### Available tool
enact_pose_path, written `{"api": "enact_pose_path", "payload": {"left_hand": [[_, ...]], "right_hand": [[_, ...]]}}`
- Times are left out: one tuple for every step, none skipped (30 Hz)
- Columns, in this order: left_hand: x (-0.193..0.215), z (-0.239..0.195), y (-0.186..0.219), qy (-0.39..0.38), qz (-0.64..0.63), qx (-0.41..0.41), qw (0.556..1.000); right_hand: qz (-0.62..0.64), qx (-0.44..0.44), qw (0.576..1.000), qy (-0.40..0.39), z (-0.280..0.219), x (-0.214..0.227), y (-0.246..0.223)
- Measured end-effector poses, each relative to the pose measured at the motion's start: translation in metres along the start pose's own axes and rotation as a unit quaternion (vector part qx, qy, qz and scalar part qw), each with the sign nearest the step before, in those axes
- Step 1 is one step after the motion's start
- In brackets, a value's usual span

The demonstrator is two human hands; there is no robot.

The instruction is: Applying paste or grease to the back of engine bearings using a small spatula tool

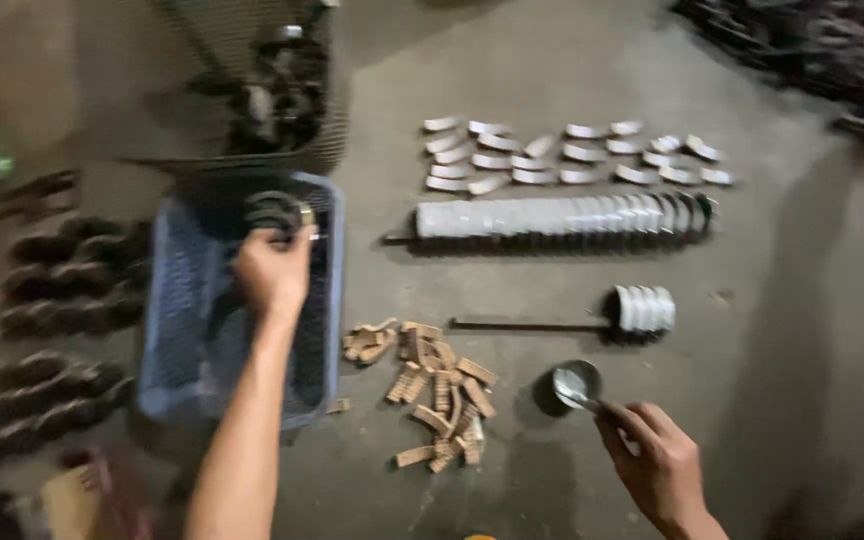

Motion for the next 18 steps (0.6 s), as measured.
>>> {"api": "enact_pose_path", "payload": {"left_hand": [[-0.007,0.001,-0.005,-0.008,-0.010,-0.005,1.000],[-0.012,0.002,-0.010,-0.005,-0.019,-0.005,1.000],[-0.014,0.006,-0.016,0.000,-0.027,-0.004,1.000],[-0.018,0.002,-0.034,-0.005,-0.035,-0.009,0.999],[-0.022,-0.002,-0.055,0.006,-0.067,-0.007,0.998],[-0.026,-0.005,-0.075,0.017,-0.099,-0.005,0.995],[0.001,-0.017,-0.050,0.011,-0.105,-0.010,0.994],[0.009,-0.037,-0.046,-0.017,-0.327,0.121,0.937],[0.013,-0.060,-0.029,-0.048,-0.524,0.245,0.815],[0.021,-0.076,-0.010,-0.056,-0.527,0.242,0.813],[0.027,-0.094,0.017,-0.087,-0.587,0.218,0.775],[0.036,-0.112,0.044,-0.118,-0.644,0.193,0.730],[0.028,-0.134,0.056,-0.122,-0.646,0.191,0.729],[0.016,-0.160,0.066,-0.142,-0.651,0.220,0.712],[0.006,-0.186,0.075,-0.159,-0.655,0.249,0.696],[0.004,-0.194,0.106,-0.159,-0.656,0.246,0.695],[0.010,-0.197,0.142,-0.171,-0.619,0.172,0.747],[0.016,-0.201,0.178,-0.180,-0.576,0.098,0.791]], "right_hand": [[-0.007,-0.010,1.000,0.006,0.001,0.004,0.003],[0.006,0.005,1.000,0.004,0.001,0.007,0.000],[0.021,0.024,0.999,0.004,0.003,0.010,-0.004],[0.016,0.017,1.000,0.010,0.004,0.015,-0.007],[0.030,0.019,0.999,0.014,0.004,0.020,-0.011],[0.045,0.022,0.999,0.019,0.004,0.024,-0.015],[0.042,0.015,0.999,0.024,0.002,0.024,-0.011],[0.030,0.022,0.999,0.029,0.000,0.024,-0.010],[0.019,0.029,0.999,0.034,-0.001,0.024,-0.009],[0.017,0.022,0.999,0.040,0.000,0.023,-0.006],[0.014,0.034,0.999,0.037,-0.001,0.021,-0.005],[0.011,0.045,0.998,0.034,-0.001,0.019,-0.005],[0.010,0.042,0.998,0.038,0.002,0.020,0.000],[0.010,0.064,0.997,0.031,0.005,0.018,0.000],[0.011,0.089,0.996,0.023,0.009,0.015,-0.002],[0.011,0.089,0.996,0.026,0.016,0.014,0.007],[0.036,0.086,0.995,0.031,0.022,0.014,0.017],[0.061,0.083,0.994,0.034,0.029,0.014,0.028]]}}
Point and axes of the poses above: each hand's wrist, its own z-axis towards the middle knuckle, its own x-axis out of the back of the hand, y = z × x, the point moved 10 cm from there along z, towards the middle knuckle, and after that the axes turned 11 degrees about -x, right-handed, at the moved point
